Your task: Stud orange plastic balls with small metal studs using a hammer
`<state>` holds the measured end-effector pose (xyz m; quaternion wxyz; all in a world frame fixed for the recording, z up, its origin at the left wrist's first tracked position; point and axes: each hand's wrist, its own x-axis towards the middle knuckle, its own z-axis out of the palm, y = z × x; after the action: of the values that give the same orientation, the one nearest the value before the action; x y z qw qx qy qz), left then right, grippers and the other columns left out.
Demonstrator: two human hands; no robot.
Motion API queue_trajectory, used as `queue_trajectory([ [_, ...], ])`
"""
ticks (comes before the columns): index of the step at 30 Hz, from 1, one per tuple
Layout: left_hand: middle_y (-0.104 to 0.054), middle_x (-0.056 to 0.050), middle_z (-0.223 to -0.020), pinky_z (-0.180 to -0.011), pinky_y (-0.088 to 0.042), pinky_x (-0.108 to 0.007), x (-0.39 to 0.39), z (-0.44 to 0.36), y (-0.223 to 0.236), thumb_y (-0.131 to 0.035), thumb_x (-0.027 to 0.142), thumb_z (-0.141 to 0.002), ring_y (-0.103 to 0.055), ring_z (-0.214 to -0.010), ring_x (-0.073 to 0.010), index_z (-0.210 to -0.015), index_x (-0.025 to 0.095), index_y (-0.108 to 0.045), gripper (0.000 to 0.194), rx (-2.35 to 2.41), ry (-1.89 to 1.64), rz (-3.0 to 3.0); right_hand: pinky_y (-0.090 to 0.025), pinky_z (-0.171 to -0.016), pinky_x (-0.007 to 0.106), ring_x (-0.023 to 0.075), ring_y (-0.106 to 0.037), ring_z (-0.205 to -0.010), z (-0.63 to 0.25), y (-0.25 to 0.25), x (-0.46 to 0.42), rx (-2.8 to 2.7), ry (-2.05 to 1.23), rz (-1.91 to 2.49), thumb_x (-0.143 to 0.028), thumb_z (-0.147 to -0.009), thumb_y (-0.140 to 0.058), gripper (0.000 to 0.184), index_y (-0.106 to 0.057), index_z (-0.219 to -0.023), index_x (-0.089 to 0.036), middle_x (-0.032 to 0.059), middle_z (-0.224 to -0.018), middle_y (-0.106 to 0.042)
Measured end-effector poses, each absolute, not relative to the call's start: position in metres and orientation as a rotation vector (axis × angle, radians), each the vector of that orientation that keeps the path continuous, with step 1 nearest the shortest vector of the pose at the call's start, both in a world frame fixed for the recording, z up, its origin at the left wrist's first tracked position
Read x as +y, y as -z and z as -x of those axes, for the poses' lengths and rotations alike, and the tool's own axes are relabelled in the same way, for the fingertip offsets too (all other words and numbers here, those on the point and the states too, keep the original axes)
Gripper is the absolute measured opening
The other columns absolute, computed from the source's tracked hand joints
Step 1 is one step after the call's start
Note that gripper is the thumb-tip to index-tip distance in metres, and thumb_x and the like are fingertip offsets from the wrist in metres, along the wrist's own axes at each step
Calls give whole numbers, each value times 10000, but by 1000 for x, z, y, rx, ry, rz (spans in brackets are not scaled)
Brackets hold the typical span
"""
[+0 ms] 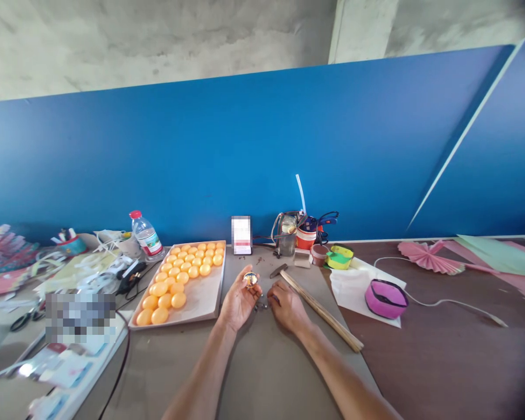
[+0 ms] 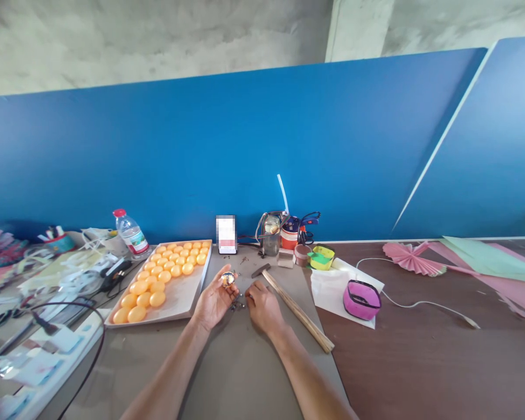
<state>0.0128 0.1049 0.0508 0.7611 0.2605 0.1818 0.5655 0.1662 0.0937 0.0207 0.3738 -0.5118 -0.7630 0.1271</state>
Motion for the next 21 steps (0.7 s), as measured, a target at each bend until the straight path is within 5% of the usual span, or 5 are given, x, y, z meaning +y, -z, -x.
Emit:
queue_trajectory([
  [6, -618, -52, -934, -715, -456, -272, 104, -14, -51, -601, 128, -703, -582, -662, -98, -1142, 218, -522, 455, 445, -1211, -612, -431, -614, 252, 140, -554, -672, -166, -18, 99, -1601, -608, 1192, -133, -725, -433, 133, -550, -761, -182, 27, -762, -599],
  [12, -618, -45, -889, -686, -458, -259, 102, -16, -52, -626, 154, -718, -586, -639, -99, -1136, 202, -520, 434, 457, -1171, -666, -324, -408, 222, 101, -416, -412, -164, -24, 105, -1203, -961, 1150, -298, -701, -543, 102, -495, -711, -208, -64, -500, -457],
  [16, -619, -53, -888, -672, -457, -255, 103, -15, -49, -624, 189, -741, -579, -621, -94, -1098, 187, -526, 371, 458, -1158, -687, -265, -404, 205, 66, -351, -383, -163, -29, 105, -1035, -1156, 953, -359, -707, -578, 186, -497, -677, -194, -83, -465, -413],
  [21, -621, -62, -832, -627, -441, -244, 106, -15, -44, -589, 284, -781, -560, -590, -96, -1024, 168, -546, 273, 516, -1155, -701, -320, -454, 209, 62, -436, -439, -159, -35, 100, -962, -1324, 811, -333, -663, -629, 197, -570, -755, -170, -40, -607, -547],
])
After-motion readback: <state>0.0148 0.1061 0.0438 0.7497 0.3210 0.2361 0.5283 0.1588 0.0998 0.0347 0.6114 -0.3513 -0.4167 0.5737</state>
